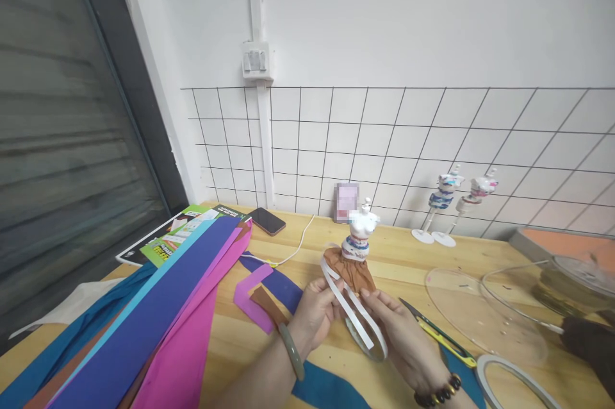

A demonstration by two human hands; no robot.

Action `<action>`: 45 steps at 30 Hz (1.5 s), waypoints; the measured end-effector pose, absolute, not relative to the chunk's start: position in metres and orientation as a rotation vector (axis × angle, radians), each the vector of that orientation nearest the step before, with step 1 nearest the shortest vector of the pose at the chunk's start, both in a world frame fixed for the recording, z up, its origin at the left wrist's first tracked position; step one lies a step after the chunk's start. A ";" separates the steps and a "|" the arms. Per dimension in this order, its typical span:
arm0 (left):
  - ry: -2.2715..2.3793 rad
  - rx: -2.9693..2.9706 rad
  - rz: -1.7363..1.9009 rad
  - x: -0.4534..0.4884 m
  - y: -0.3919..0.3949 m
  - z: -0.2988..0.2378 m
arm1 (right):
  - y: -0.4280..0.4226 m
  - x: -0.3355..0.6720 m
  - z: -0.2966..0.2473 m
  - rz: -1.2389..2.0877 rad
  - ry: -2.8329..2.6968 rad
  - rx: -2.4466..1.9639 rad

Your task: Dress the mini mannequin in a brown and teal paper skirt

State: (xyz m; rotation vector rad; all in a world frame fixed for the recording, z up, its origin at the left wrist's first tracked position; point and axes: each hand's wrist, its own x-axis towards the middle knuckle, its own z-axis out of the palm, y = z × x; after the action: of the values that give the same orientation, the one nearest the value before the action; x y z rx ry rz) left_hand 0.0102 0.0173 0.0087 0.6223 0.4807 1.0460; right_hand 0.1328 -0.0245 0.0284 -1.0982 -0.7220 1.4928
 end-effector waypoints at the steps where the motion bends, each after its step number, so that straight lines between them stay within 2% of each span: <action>1: 0.489 0.620 1.046 0.010 0.018 0.009 | -0.023 0.133 0.027 1.492 -0.711 -1.094; 25: 0.394 0.473 1.128 0.012 0.017 0.005 | -0.020 0.127 0.018 1.577 -0.533 -0.945; 45: 0.468 0.416 1.096 0.010 0.021 0.001 | -0.023 0.130 0.021 1.459 -0.756 -1.185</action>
State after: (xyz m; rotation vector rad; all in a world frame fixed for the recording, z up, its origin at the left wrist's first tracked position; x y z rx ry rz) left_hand 0.0097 0.0214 0.0013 0.4157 0.4683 1.0960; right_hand 0.1299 -0.0226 0.0207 -1.1854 -0.7562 1.4591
